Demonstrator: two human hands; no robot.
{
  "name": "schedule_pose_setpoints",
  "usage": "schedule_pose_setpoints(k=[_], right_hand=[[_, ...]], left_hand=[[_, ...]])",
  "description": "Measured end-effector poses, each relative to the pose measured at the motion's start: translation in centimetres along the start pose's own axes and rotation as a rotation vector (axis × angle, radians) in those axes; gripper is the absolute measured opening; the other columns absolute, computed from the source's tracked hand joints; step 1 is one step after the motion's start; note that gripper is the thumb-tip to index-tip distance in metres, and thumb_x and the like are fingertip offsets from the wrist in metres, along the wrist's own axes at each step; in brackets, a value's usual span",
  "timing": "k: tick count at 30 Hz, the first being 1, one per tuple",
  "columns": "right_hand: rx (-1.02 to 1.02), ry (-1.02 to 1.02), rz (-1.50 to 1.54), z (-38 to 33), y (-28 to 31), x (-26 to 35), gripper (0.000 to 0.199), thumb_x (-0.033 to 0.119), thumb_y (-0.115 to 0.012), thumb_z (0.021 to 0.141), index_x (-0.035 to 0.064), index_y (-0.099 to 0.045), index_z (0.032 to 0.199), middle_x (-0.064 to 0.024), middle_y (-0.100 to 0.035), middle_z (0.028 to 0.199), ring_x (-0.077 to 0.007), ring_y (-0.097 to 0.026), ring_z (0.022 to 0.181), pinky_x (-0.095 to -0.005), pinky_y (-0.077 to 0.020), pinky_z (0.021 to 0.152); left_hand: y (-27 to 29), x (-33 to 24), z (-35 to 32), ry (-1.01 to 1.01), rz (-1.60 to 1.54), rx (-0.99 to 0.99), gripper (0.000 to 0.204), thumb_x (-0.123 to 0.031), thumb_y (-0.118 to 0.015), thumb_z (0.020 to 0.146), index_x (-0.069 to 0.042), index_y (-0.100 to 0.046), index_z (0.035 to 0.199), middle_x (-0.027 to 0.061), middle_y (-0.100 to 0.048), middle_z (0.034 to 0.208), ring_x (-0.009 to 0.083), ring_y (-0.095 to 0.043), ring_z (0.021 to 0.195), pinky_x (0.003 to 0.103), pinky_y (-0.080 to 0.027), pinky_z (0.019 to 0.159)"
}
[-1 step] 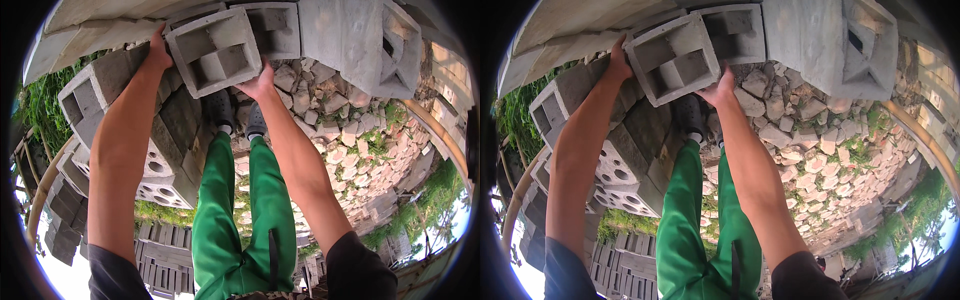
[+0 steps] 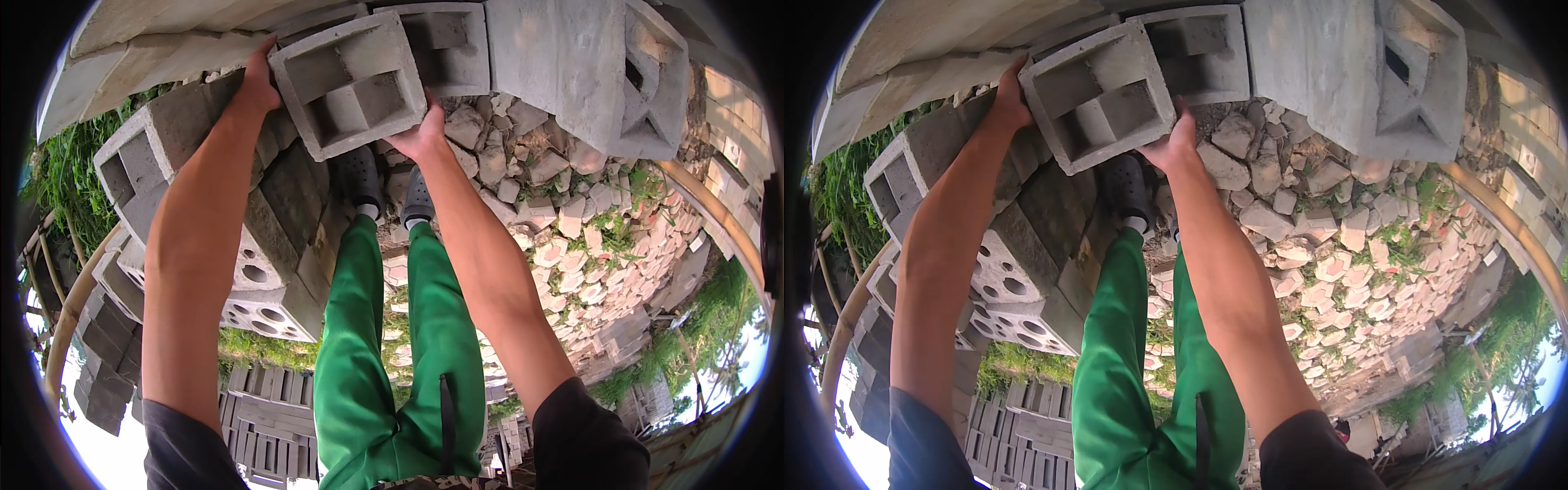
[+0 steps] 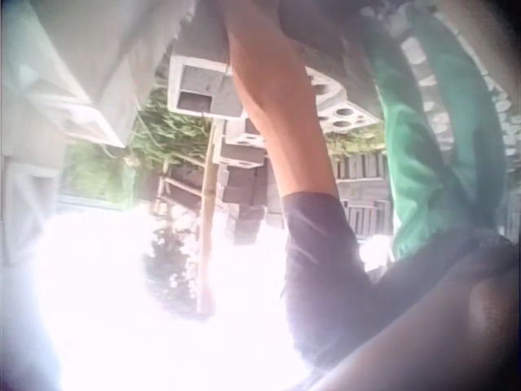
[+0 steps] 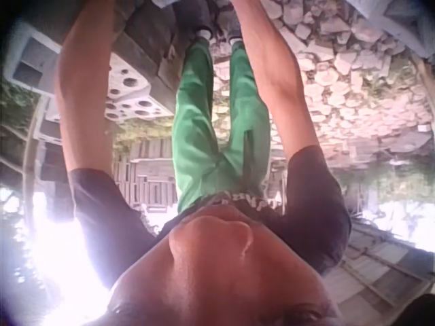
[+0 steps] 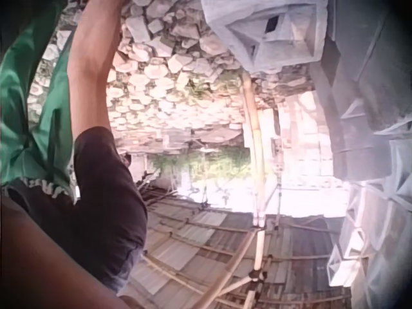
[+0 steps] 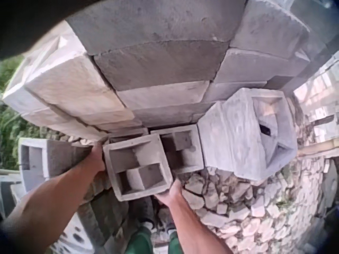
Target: The person moves concrete blocks one at a time from several large stacks to form a new row on a piece of paper on the ground.
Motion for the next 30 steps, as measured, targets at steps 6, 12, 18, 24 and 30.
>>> schedule_pose_setpoints(k=[6, 12, 18, 24, 30], right_hand=[[-0.01, 0.058, 0.103, -0.5, 1.9, -0.6, 0.035, 0.032, -0.037, 0.097, 0.0133, -0.057, 0.119, -0.0097, -0.057, 0.12, -0.0275, -0.052, 0.11, -0.0481, -0.0424, 0.095], [-0.032, 0.206, 0.158, -18.8, 4.0, -1.9, 0.057, 0.047, -0.04, 0.096, 0.0025, -0.047, 0.131, -0.0132, -0.052, 0.131, -0.0292, -0.049, 0.119, -0.0453, -0.0378, 0.102], [-0.139, 0.524, 0.486, -30.9, 13.8, -6.5, 0.055, 0.052, -0.049, 0.087, 0.0052, -0.059, 0.114, -0.0131, -0.063, 0.11, -0.0296, -0.059, 0.1, -0.0441, -0.0476, 0.088], [-0.356, 0.545, 0.668, -42.5, 13.7, -12.4, 0.047, 0.046, -0.057, 0.083, 0.006, -0.062, 0.107, -0.0126, -0.065, 0.099, -0.0264, -0.062, 0.088, -0.0402, -0.0509, 0.08], [-0.262, 0.619, 0.873, -50.1, 12.4, -17.8, 0.046, 0.051, -0.055, 0.088, 0.0093, -0.062, 0.105, -0.008, -0.064, 0.1, -0.0218, -0.062, 0.091, -0.037, -0.0494, 0.083]], left_hand=[[1.5, 0.3, -0.3, -0.095, 0.075, 0.032, 0.029, -0.03, -0.044, 0.09, -0.008, -0.059, 0.101, 0.0117, -0.065, 0.101, 0.0315, -0.061, 0.094, 0.052, -0.048, 0.089], [1.6, 8.8, -12.4, 0.001, 0.202, 0.258, 0.048, -0.03, -0.059, 0.082, -0.004, -0.051, 0.122, 0.0101, -0.058, 0.114, 0.0229, -0.056, 0.103, 0.036, -0.043, 0.095], [-0.1, 21.2, -22.2, 0.414, 0.439, 0.265, 0.057, -0.05, -0.051, 0.091, 0.0, -0.059, 0.117, 0.012, -0.065, 0.106, 0.0206, -0.062, 0.095, 0.033, -0.048, 0.087], [-0.4, 23.1, -31.3, 0.308, 0.713, 0.285, 0.054, -0.05, -0.045, 0.094, -0.003, -0.061, 0.115, 0.01, -0.066, 0.102, 0.0219, -0.062, 0.093, 0.035, -0.049, 0.085], [2.0, 23.5, -37.8, 0.381, 0.785, 0.237, 0.065, -0.055, -0.039, 0.094, 0.0, -0.053, 0.125, 0.0125, -0.061, 0.116, 0.0249, -0.059, 0.103, 0.036, -0.047, 0.09]])
Point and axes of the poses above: each hand's wrist, its own z-axis towards the middle knuckle, its own y-axis out of the back of the hand, x = y × z, the point moved 8 cm from there along z, towards the middle knuckle
